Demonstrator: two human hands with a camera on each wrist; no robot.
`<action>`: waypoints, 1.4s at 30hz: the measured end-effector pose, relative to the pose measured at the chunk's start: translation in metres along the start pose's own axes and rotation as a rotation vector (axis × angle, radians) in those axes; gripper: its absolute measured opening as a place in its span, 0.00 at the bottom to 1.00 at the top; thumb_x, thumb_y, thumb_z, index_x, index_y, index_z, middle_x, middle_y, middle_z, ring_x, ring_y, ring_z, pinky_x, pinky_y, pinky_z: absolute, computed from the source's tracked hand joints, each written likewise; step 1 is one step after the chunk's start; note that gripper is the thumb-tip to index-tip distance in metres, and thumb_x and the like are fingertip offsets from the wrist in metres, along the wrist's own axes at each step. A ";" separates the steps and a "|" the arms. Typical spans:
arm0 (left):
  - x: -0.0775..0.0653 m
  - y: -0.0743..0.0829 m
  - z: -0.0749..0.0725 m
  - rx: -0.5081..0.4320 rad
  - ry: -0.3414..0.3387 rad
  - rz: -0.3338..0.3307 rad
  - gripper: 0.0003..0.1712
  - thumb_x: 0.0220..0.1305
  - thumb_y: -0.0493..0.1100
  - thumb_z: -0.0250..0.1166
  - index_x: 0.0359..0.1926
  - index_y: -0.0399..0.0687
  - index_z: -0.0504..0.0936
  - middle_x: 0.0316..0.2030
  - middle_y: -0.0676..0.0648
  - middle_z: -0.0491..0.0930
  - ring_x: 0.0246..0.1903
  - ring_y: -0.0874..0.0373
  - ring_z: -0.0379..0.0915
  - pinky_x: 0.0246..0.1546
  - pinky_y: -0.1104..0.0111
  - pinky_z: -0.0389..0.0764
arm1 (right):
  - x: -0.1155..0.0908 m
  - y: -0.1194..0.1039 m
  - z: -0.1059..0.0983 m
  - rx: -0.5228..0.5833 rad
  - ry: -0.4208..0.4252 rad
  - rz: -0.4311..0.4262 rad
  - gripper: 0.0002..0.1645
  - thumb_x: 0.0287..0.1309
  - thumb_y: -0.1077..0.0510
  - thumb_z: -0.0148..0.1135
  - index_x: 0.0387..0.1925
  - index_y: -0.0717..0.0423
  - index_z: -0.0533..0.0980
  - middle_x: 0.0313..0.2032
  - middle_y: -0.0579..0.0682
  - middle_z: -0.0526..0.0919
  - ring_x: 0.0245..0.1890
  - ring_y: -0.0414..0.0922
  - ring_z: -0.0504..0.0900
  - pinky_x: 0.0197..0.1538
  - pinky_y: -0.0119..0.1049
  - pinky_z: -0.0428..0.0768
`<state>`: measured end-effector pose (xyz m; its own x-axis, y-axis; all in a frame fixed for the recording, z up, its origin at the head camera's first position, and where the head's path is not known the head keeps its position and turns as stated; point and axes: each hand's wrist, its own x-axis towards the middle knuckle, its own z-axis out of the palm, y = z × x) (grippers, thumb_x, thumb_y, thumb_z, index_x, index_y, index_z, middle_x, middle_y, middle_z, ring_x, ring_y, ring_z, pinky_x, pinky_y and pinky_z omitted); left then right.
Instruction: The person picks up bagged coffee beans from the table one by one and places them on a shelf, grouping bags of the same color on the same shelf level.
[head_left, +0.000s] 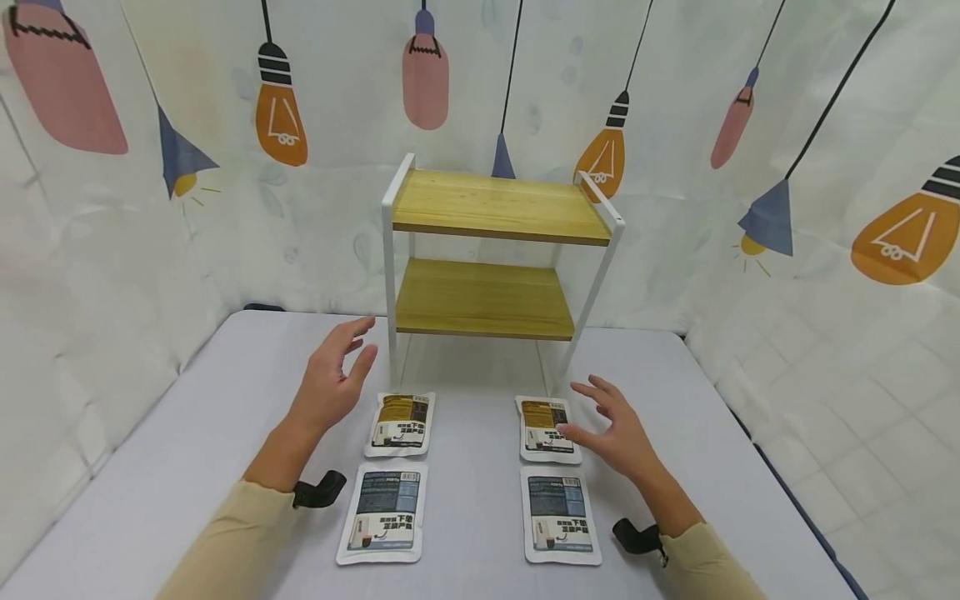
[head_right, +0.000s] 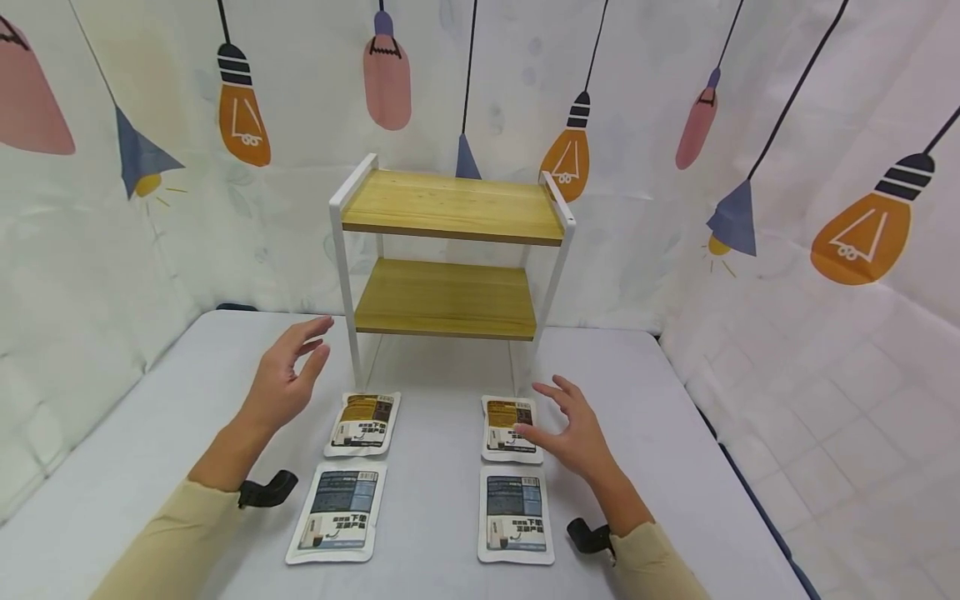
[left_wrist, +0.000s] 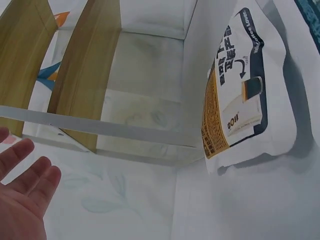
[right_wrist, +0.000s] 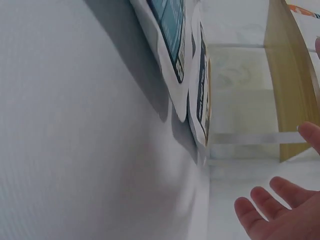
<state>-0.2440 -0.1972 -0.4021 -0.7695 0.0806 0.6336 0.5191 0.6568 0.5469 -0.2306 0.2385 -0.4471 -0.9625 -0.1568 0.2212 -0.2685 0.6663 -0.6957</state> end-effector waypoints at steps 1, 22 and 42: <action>0.001 0.000 0.001 -0.012 0.000 0.005 0.28 0.76 0.46 0.59 0.72 0.44 0.70 0.67 0.41 0.74 0.68 0.46 0.70 0.65 0.88 0.63 | 0.000 0.000 0.001 0.007 -0.005 0.011 0.46 0.52 0.39 0.77 0.71 0.44 0.72 0.78 0.57 0.59 0.75 0.63 0.62 0.70 0.63 0.71; 0.040 0.007 0.010 -0.250 0.076 -0.035 0.25 0.74 0.39 0.61 0.70 0.41 0.72 0.61 0.39 0.77 0.61 0.46 0.75 0.63 0.68 0.78 | 0.004 -0.008 0.011 0.123 -0.076 0.210 0.45 0.53 0.36 0.76 0.70 0.45 0.73 0.74 0.55 0.68 0.68 0.62 0.72 0.64 0.62 0.78; 0.071 0.010 0.004 -0.358 0.120 -0.125 0.22 0.73 0.43 0.64 0.64 0.42 0.78 0.55 0.40 0.81 0.48 0.69 0.75 0.47 0.87 0.77 | 0.015 -0.007 0.017 0.055 -0.108 0.317 0.43 0.49 0.36 0.78 0.66 0.43 0.77 0.71 0.57 0.72 0.62 0.61 0.77 0.51 0.54 0.86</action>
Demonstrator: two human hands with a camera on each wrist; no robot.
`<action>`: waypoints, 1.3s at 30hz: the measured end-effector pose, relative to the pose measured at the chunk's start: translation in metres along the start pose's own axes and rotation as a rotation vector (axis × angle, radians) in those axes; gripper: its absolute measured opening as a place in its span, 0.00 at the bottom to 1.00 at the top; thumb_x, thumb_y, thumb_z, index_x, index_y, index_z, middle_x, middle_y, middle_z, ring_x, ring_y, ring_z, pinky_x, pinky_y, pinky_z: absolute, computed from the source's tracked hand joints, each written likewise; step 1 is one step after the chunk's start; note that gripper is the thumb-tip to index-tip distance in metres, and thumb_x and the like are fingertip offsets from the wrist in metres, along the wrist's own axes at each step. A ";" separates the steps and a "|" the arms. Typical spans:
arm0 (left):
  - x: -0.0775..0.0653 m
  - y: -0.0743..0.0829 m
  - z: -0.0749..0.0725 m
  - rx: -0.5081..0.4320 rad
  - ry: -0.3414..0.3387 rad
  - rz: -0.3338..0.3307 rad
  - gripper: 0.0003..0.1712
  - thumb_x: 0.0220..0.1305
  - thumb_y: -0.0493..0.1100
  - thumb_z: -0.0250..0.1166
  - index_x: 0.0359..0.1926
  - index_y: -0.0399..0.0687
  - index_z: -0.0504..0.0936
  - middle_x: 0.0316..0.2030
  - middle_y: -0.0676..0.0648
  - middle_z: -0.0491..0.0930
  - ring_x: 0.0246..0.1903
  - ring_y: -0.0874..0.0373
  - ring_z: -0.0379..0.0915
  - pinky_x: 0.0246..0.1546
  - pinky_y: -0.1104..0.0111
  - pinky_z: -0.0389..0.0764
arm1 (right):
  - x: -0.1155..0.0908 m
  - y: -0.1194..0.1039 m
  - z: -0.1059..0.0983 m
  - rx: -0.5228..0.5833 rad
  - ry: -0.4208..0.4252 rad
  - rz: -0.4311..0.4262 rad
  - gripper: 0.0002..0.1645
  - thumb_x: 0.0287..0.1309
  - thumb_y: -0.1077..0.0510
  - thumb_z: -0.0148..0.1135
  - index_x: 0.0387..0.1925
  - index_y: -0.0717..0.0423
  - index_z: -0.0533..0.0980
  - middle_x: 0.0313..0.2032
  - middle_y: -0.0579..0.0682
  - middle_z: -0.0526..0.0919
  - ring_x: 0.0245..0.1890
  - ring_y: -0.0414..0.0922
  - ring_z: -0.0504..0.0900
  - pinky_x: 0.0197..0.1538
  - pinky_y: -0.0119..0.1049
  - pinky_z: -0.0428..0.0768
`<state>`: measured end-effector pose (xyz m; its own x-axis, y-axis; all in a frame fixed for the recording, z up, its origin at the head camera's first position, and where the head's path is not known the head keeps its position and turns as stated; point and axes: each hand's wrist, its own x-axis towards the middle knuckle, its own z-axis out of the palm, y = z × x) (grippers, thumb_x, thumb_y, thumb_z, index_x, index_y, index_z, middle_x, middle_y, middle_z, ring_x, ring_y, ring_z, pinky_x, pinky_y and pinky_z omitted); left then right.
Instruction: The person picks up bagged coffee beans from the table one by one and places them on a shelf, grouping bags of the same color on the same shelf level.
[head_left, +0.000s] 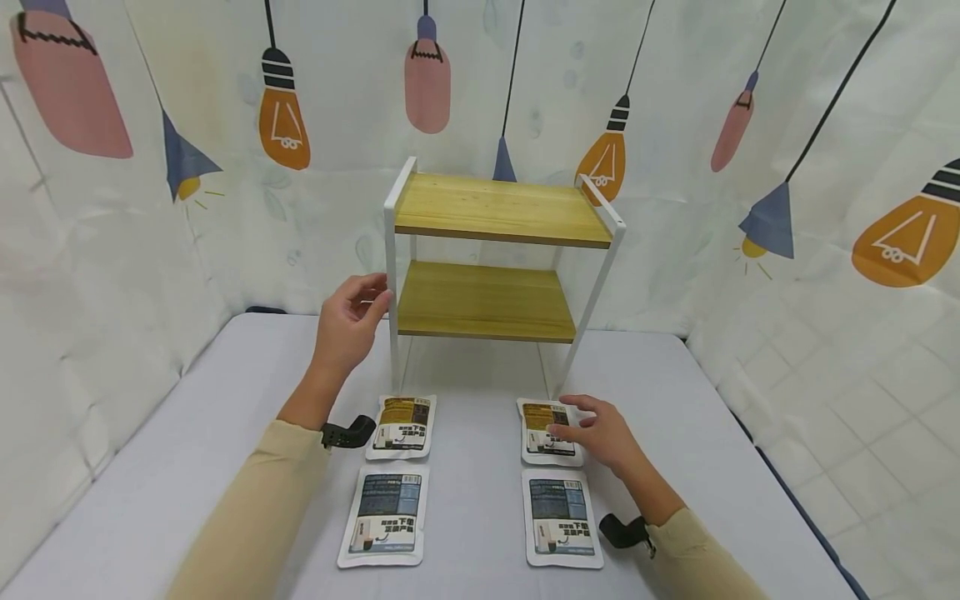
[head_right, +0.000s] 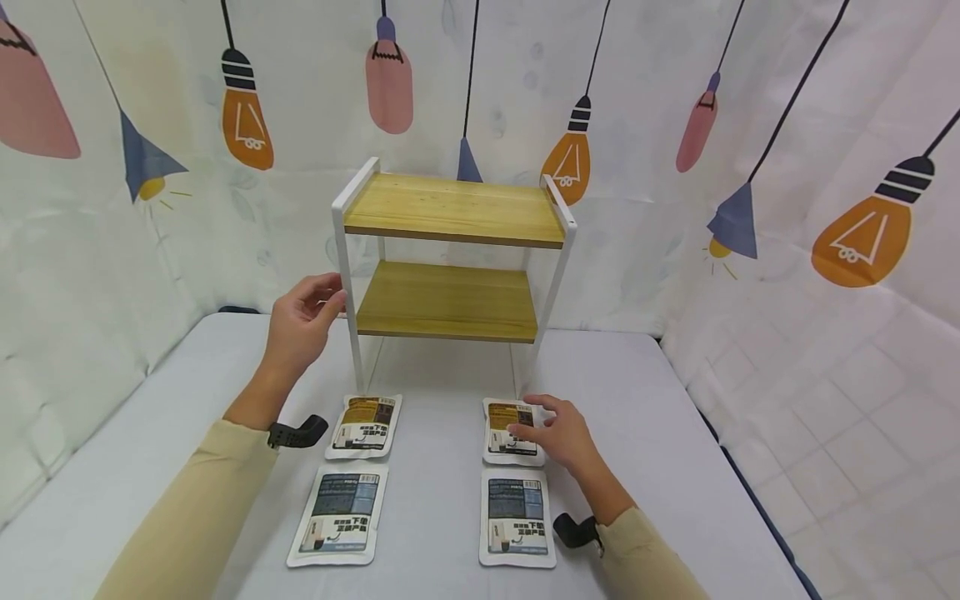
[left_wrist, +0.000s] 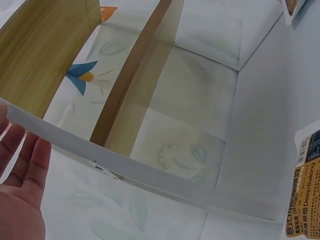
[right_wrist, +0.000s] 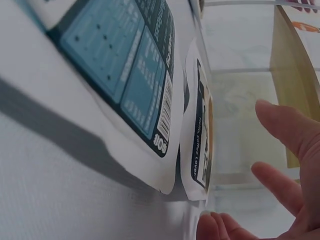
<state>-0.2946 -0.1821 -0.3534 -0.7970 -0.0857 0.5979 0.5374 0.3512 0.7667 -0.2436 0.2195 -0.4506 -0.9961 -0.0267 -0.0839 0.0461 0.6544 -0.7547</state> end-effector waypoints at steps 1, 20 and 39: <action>0.001 0.000 0.000 -0.008 0.001 -0.003 0.22 0.73 0.43 0.64 0.64 0.42 0.78 0.55 0.39 0.81 0.47 0.68 0.76 0.47 0.87 0.78 | 0.001 0.000 0.000 0.000 -0.006 -0.001 0.43 0.49 0.37 0.79 0.66 0.43 0.77 0.70 0.57 0.72 0.61 0.60 0.77 0.51 0.52 0.86; 0.010 -0.007 0.000 -0.054 -0.010 -0.048 0.20 0.71 0.50 0.66 0.55 0.42 0.83 0.46 0.50 0.85 0.41 0.64 0.80 0.47 0.81 0.81 | 0.008 -0.003 0.008 -0.071 -0.044 0.047 0.37 0.46 0.47 0.83 0.60 0.46 0.81 0.61 0.64 0.77 0.59 0.61 0.77 0.56 0.59 0.83; 0.011 -0.007 -0.002 -0.002 -0.042 -0.075 0.19 0.72 0.51 0.65 0.52 0.41 0.83 0.45 0.45 0.84 0.41 0.63 0.79 0.48 0.82 0.80 | 0.011 -0.006 0.010 -0.162 -0.060 0.002 0.39 0.42 0.51 0.86 0.60 0.46 0.81 0.59 0.63 0.80 0.57 0.59 0.79 0.57 0.59 0.83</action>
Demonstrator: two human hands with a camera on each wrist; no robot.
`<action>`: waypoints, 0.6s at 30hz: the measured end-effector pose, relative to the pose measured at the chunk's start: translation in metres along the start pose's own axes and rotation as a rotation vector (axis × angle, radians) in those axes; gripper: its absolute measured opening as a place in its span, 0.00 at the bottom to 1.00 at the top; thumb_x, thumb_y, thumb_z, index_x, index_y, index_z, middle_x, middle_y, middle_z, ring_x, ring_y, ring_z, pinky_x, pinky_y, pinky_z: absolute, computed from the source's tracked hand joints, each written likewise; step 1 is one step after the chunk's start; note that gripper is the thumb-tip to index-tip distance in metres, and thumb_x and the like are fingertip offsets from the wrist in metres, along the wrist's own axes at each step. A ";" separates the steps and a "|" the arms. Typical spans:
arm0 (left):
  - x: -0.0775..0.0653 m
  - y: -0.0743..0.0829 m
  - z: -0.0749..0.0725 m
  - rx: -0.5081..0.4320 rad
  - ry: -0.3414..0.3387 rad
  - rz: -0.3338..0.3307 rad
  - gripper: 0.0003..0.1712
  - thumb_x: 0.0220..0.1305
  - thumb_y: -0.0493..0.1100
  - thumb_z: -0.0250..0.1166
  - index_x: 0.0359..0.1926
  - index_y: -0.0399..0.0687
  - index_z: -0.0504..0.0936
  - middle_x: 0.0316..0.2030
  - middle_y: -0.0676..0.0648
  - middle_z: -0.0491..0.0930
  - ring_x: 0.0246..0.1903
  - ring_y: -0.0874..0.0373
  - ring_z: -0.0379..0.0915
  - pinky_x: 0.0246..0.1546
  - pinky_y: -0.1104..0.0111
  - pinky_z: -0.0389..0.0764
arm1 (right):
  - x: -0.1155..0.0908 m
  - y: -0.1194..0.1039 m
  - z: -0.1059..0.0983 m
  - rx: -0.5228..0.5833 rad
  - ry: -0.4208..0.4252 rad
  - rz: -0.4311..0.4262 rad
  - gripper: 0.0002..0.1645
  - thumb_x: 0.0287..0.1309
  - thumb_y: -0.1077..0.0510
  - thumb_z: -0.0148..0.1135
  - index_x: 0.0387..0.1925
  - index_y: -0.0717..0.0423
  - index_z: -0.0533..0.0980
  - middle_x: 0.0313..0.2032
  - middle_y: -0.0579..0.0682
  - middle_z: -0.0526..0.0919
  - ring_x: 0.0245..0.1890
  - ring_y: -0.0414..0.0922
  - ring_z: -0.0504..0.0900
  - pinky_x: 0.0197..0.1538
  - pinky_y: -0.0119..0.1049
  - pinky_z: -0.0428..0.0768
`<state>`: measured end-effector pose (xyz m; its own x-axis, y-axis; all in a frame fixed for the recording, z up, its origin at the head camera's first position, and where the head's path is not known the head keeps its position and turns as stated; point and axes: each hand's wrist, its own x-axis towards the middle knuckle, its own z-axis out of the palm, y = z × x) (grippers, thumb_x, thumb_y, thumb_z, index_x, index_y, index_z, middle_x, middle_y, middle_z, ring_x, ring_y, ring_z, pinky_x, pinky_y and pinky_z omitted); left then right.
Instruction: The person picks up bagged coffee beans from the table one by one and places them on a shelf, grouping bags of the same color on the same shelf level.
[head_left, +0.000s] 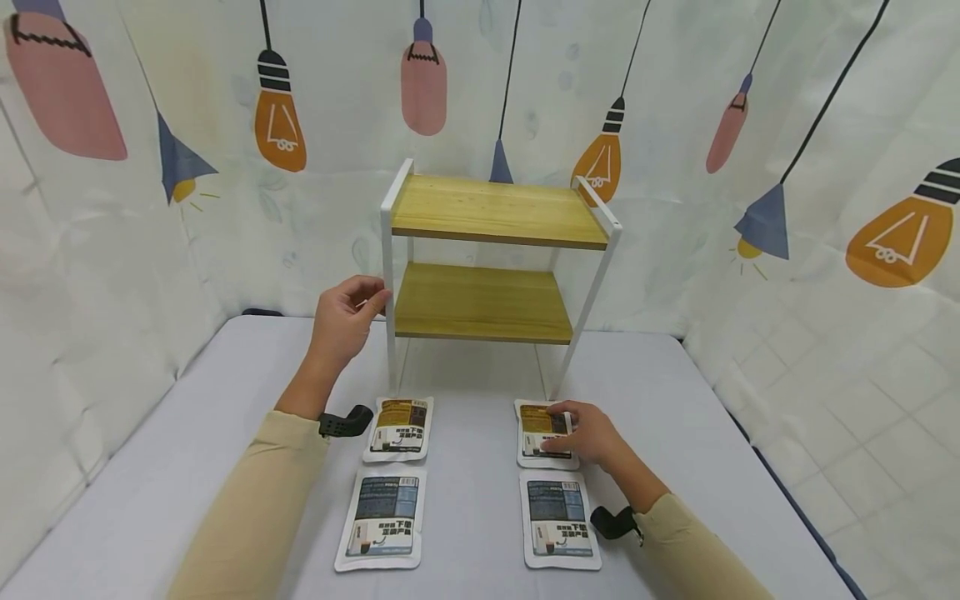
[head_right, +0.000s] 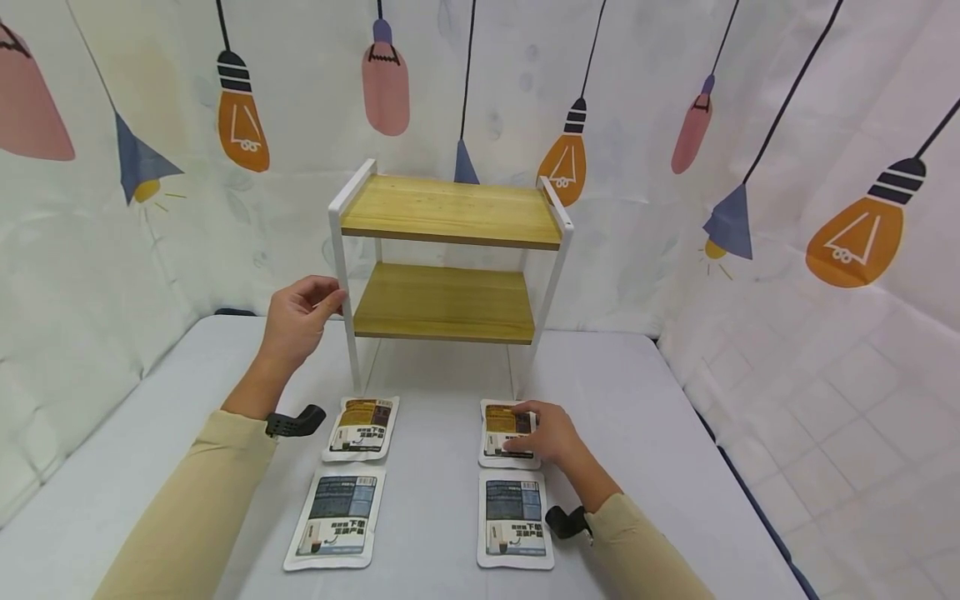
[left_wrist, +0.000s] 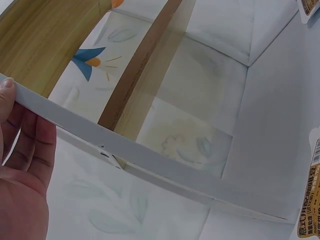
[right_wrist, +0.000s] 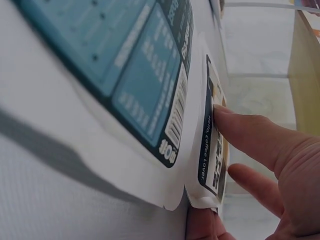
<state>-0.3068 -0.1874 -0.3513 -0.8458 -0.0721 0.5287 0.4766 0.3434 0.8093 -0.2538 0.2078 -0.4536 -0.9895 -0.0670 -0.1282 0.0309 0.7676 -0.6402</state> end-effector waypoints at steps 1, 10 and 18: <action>0.000 0.000 0.000 0.000 -0.004 0.002 0.19 0.72 0.51 0.65 0.52 0.41 0.83 0.45 0.45 0.84 0.41 0.63 0.79 0.48 0.82 0.80 | 0.000 0.000 0.000 -0.007 0.000 0.000 0.39 0.42 0.50 0.86 0.60 0.46 0.81 0.59 0.63 0.80 0.57 0.59 0.79 0.57 0.60 0.83; 0.001 0.002 -0.001 -0.023 -0.011 0.027 0.17 0.71 0.48 0.66 0.50 0.39 0.84 0.43 0.44 0.84 0.40 0.63 0.79 0.44 0.83 0.81 | 0.001 -0.005 0.001 -0.048 0.006 -0.017 0.40 0.43 0.50 0.85 0.61 0.45 0.80 0.61 0.61 0.80 0.60 0.60 0.79 0.58 0.60 0.82; 0.001 0.001 -0.001 0.003 -0.025 0.028 0.17 0.72 0.48 0.65 0.51 0.39 0.84 0.45 0.40 0.84 0.39 0.65 0.78 0.43 0.84 0.80 | 0.001 -0.008 0.000 -0.057 0.000 -0.029 0.40 0.42 0.52 0.86 0.60 0.47 0.81 0.61 0.61 0.80 0.60 0.60 0.79 0.57 0.59 0.83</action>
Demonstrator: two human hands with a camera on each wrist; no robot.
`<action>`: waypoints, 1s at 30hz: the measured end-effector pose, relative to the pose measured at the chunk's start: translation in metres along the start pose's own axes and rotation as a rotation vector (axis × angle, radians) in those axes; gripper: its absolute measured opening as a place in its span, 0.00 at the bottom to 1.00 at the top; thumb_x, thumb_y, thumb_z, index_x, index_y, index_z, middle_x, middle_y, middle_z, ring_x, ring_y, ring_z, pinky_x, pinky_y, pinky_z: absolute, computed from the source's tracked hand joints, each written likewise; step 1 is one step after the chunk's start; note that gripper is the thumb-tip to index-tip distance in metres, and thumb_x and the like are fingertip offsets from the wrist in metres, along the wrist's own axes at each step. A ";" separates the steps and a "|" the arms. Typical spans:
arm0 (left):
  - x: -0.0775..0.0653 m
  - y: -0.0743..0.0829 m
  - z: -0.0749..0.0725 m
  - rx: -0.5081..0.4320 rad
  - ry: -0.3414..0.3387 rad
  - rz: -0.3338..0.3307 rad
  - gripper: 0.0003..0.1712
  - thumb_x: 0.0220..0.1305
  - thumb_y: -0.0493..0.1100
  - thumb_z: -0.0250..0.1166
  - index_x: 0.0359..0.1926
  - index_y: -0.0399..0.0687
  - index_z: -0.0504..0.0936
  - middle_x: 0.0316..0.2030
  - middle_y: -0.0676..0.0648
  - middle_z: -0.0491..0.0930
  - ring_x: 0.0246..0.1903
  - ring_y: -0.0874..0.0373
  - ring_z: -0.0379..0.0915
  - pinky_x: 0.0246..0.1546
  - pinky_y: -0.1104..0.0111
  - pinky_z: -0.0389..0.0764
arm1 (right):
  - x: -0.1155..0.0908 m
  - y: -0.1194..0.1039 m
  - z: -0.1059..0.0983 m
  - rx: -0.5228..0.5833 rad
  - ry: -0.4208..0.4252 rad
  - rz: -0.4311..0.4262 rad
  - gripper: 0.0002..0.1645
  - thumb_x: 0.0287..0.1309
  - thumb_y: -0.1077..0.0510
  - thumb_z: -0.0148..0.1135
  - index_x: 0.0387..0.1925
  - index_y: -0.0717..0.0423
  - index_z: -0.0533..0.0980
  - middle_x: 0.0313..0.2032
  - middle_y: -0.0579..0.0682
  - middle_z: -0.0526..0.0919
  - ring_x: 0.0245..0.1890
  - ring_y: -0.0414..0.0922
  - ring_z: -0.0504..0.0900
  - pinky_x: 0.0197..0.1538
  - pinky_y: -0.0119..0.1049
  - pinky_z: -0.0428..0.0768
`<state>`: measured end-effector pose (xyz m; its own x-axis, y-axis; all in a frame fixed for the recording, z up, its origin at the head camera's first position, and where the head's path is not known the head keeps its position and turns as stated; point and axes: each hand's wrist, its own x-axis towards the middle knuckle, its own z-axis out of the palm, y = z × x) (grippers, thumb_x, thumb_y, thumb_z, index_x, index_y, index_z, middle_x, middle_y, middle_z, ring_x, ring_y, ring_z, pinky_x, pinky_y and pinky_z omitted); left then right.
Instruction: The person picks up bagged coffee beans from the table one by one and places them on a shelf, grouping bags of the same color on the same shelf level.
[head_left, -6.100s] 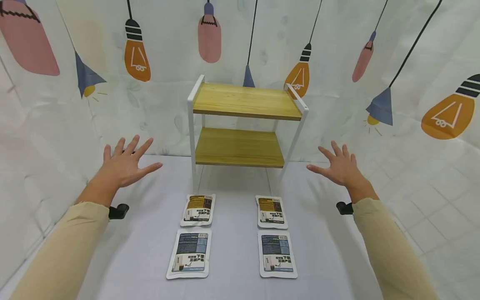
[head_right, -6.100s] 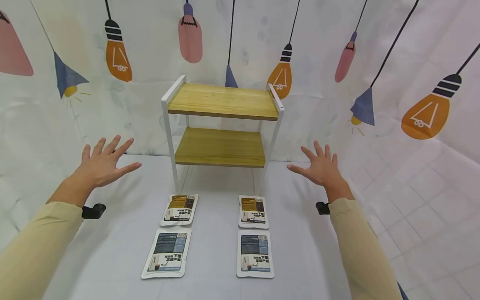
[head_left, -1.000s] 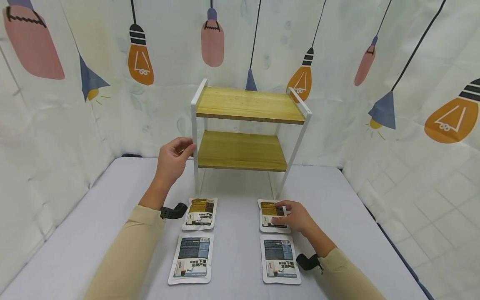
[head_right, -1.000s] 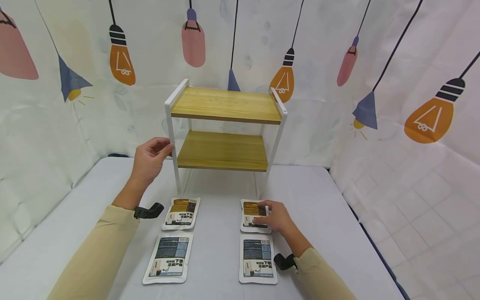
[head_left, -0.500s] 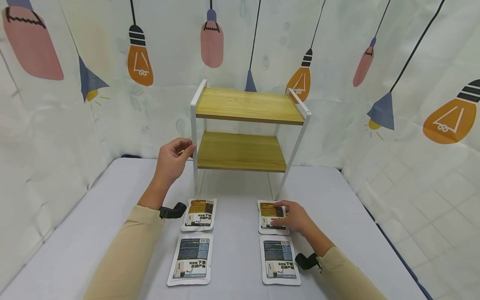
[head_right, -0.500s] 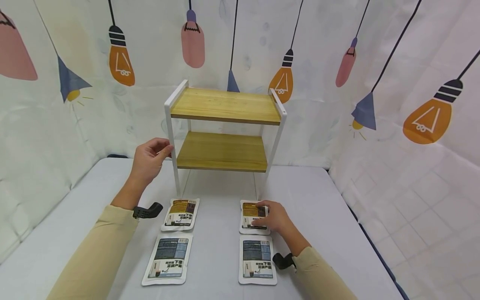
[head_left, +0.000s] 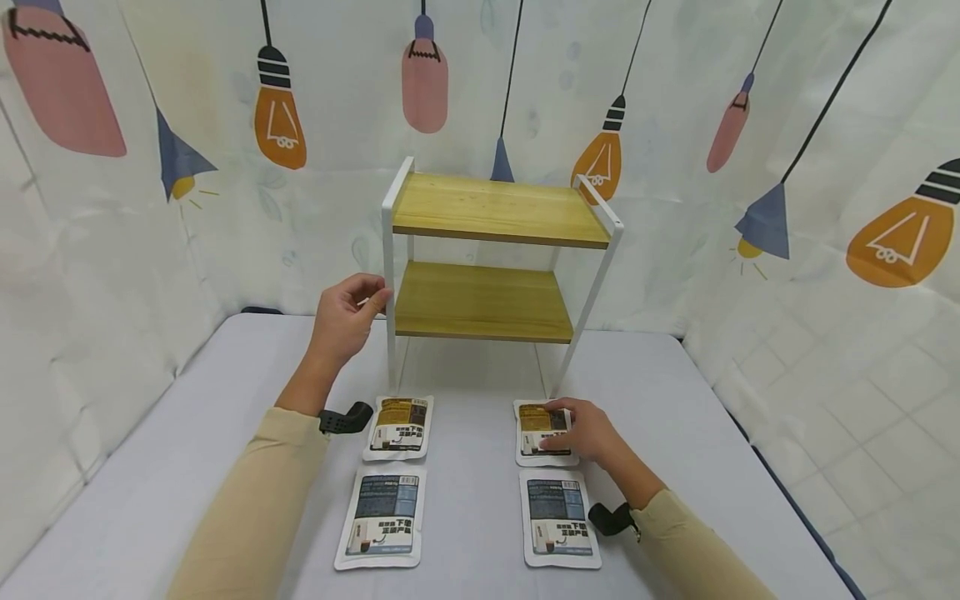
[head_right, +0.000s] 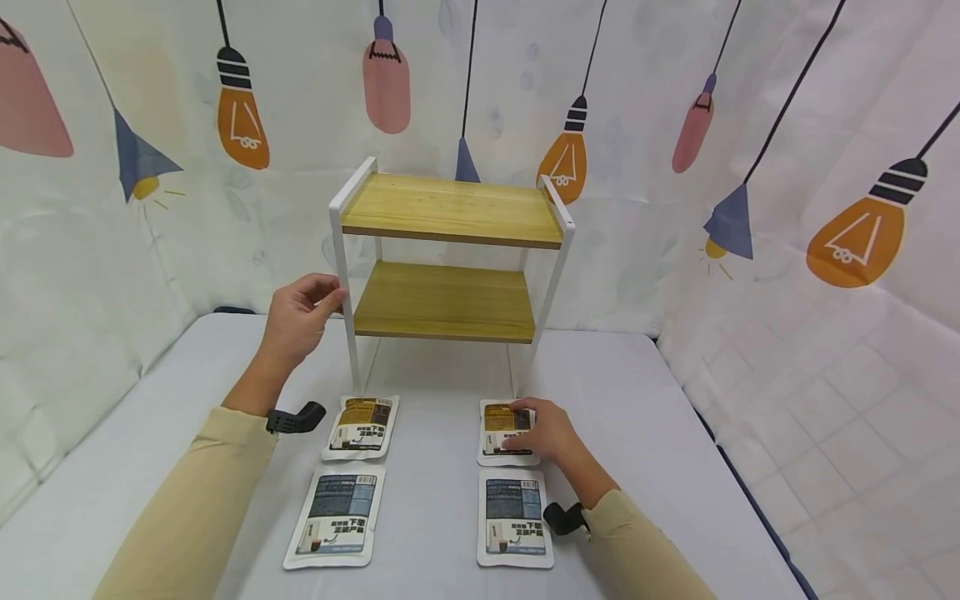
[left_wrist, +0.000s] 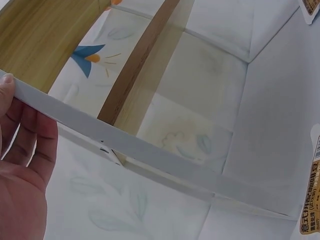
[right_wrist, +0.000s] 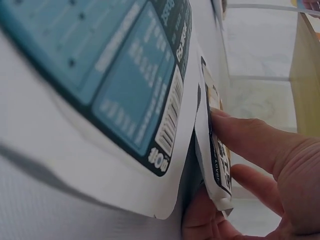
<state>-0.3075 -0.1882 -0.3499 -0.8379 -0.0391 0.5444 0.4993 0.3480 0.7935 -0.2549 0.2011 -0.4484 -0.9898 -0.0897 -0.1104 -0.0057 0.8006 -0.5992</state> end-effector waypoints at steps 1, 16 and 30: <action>0.000 0.000 0.000 0.004 -0.001 -0.002 0.17 0.72 0.48 0.65 0.51 0.39 0.84 0.45 0.40 0.84 0.39 0.64 0.78 0.44 0.84 0.80 | 0.000 0.000 0.000 0.003 -0.002 0.000 0.40 0.42 0.52 0.86 0.60 0.48 0.81 0.62 0.61 0.79 0.60 0.61 0.78 0.57 0.59 0.83; 0.001 0.000 -0.001 0.001 -0.024 0.007 0.16 0.73 0.44 0.65 0.53 0.36 0.84 0.45 0.37 0.84 0.39 0.64 0.78 0.43 0.85 0.80 | 0.002 0.002 0.000 0.096 0.001 0.017 0.40 0.39 0.55 0.87 0.59 0.48 0.82 0.60 0.63 0.79 0.57 0.59 0.77 0.57 0.58 0.82; 0.000 0.002 -0.002 -0.012 -0.023 0.021 0.16 0.72 0.44 0.65 0.51 0.36 0.84 0.44 0.36 0.85 0.38 0.64 0.79 0.42 0.84 0.81 | 0.001 0.003 -0.001 0.197 0.004 0.022 0.36 0.42 0.54 0.85 0.57 0.46 0.84 0.58 0.58 0.80 0.54 0.54 0.79 0.52 0.47 0.85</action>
<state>-0.3062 -0.1891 -0.3472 -0.8319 -0.0100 0.5548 0.5195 0.3377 0.7849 -0.2561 0.2034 -0.4497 -0.9899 -0.0710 -0.1224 0.0435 0.6705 -0.7406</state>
